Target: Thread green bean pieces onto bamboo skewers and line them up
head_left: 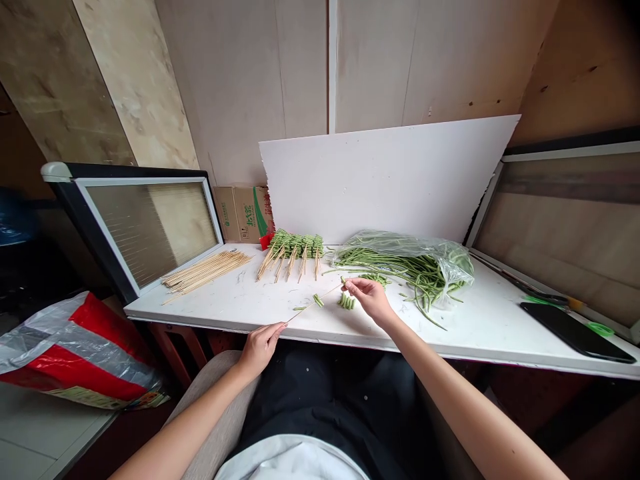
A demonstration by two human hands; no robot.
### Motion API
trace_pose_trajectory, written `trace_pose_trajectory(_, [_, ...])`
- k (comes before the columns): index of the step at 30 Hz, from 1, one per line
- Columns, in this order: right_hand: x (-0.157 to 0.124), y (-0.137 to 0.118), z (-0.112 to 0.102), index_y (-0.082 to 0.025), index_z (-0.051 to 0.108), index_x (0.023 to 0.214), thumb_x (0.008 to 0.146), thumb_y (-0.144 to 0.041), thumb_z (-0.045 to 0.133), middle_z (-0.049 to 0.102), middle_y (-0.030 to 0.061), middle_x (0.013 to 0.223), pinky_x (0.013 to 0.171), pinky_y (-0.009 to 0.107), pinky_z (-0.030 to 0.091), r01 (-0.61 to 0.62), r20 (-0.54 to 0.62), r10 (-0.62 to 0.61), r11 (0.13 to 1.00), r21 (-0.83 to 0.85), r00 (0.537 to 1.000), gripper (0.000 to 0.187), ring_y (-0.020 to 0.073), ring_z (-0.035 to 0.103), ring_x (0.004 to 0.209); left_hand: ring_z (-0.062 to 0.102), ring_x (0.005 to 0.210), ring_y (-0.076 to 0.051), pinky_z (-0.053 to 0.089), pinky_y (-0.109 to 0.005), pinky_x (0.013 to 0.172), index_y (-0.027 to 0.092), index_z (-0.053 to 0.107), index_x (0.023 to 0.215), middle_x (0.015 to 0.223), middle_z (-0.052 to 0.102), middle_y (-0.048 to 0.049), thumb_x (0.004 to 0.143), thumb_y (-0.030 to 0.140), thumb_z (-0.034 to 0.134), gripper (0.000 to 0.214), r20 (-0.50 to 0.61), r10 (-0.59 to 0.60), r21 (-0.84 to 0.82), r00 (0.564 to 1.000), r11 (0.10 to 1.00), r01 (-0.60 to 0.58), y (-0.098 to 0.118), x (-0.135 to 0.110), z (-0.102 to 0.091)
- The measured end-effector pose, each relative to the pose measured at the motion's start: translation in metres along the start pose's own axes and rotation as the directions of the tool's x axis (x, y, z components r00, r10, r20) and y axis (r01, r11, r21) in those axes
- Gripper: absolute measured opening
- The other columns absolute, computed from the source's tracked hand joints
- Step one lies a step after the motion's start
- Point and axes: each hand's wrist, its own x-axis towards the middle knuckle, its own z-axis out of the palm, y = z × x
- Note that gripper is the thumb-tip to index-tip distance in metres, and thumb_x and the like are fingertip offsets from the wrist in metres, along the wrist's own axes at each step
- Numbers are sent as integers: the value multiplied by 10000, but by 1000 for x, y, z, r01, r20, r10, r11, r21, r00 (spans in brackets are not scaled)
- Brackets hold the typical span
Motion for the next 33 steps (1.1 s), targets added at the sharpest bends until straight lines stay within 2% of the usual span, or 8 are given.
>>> trace_pose_trajectory(5, [-2,-15,-1,-217,808,959,833,-616,772,798,111,932,822,418,564,36,-13,-36,999,-19,999,420,319,732,931,800,939,-201,668,-308,860,224,776,1171,1056,820,-60,1037,187,569,249,11,14,-21,1000,1000,-14,2,1,0])
trace_pose_trajectory(10, [-5,-24,0,-204,804,895,823,-643,766,792,118,886,745,403,562,35,12,-35,998,-50,999,447,313,728,857,797,943,-202,666,-306,855,224,774,1184,1064,818,-61,1030,170,578,255,19,33,-26,999,999,-32,2,0,-2])
trace_pose_trajectory(19, [-6,-19,6,-202,813,890,823,-618,786,799,99,873,761,364,565,27,11,-27,1000,0,1000,423,279,735,858,800,915,-190,671,-289,839,211,769,1193,1040,820,-63,1026,152,581,258,-13,73,-15,997,997,-73,-2,-2,-2])
trace_pose_trajectory(25, [-7,-18,10,-199,812,866,843,-605,773,792,92,846,703,344,537,24,14,-24,1000,-3,1000,409,255,714,797,797,920,-192,670,-295,849,220,767,1200,1052,818,-62,1024,143,577,270,0,64,-15,998,998,-64,-4,-3,-3])
trace_pose_trajectory(33, [-14,-14,30,-203,811,799,823,-596,783,790,89,807,698,348,534,34,34,-34,999,-10,999,394,252,710,762,795,912,-188,667,-293,838,227,762,1209,1033,819,-52,1017,133,586,276,1,116,-15,993,993,-116,2,-1,-3])
